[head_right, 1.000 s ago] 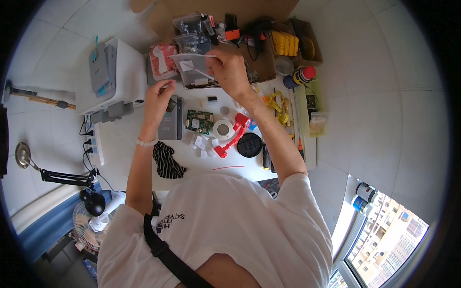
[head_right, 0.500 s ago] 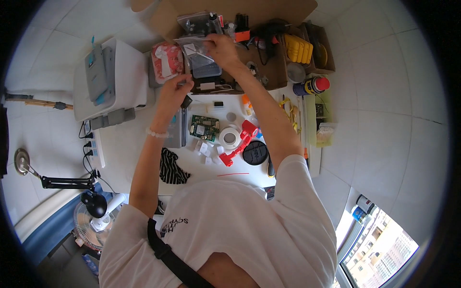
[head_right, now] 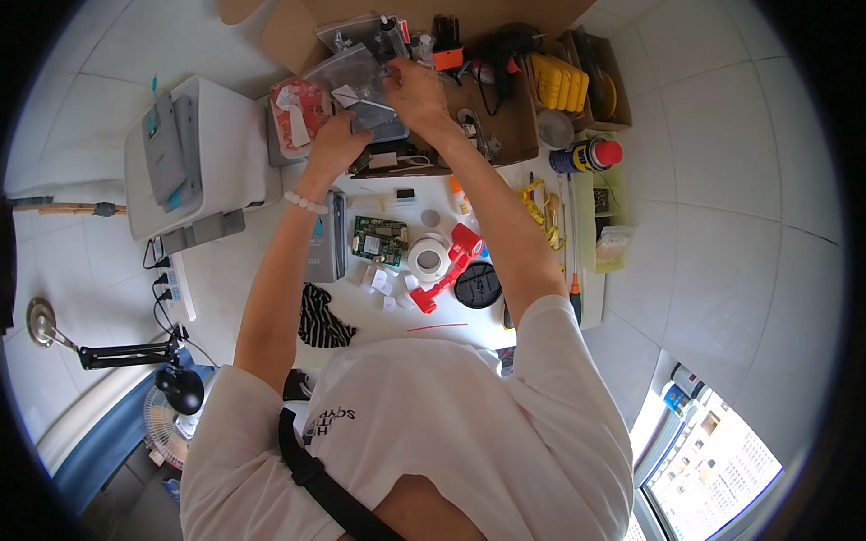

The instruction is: The person applies glue to a circuit board using a glue gun, picks through items in a cardboard box, handles small components inside a plastic bag, and picks up two circuit boards from the desk.

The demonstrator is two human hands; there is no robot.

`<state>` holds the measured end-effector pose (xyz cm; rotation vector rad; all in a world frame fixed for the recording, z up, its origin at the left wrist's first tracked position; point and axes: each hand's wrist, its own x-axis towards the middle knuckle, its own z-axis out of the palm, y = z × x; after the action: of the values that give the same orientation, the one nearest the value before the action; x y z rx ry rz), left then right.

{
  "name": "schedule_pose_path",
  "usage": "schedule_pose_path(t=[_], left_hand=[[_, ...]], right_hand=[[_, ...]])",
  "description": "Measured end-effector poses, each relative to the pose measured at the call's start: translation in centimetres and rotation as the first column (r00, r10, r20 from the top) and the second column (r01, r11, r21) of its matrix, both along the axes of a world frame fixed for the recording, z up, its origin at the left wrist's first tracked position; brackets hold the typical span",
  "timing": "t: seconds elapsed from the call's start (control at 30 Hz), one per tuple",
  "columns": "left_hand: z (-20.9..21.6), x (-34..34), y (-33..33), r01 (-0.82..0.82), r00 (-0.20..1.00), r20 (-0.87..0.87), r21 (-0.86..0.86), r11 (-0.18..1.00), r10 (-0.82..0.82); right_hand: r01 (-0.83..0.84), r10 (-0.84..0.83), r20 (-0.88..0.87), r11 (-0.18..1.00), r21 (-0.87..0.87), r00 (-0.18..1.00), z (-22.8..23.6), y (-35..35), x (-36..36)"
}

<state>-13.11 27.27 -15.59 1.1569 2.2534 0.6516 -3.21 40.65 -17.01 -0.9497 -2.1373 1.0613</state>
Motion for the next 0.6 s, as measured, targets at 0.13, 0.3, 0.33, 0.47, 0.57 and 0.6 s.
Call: schedule_pose_path(t=[0.13,0.3,0.33,0.47,0.57,0.6], left_hand=[[-0.4,-0.3,0.1,-0.005,0.999,-0.043,-0.121,0.993,0.0],[-0.7,-0.1,0.4,-0.008,0.999,-0.04,-0.099,0.995,0.005],[-0.7,-0.2,0.4,-0.006,0.999,-0.041,-0.079,0.997,0.003],[-0.6,-0.3,0.6,-0.007,1.0,-0.008,-0.066,0.998,0.006],[-0.5,-0.3,0.3,-0.007,1.0,0.023,-0.082,0.997,0.009],[-0.3,-0.1,0.1,-0.023,1.0,-0.007,-0.071,0.997,0.023]], right_hand=[[0.032,-0.05,0.129,0.99,0.134,0.99,0.2,-0.7,1.6],[-0.004,-0.003,0.374,1.0,0.02,0.928,-0.3,-1.6,2.1],[0.0,-0.008,0.371,1.0,0.02,0.929,-0.6,-1.9,2.0],[0.091,-0.076,0.334,0.995,-0.03,0.94,-0.9,-3.3,1.1],[0.144,-0.124,0.357,0.989,-0.029,0.926,-0.8,-3.7,0.7],[0.148,-0.123,0.35,0.988,-0.047,0.929,-0.7,-3.8,0.8]])
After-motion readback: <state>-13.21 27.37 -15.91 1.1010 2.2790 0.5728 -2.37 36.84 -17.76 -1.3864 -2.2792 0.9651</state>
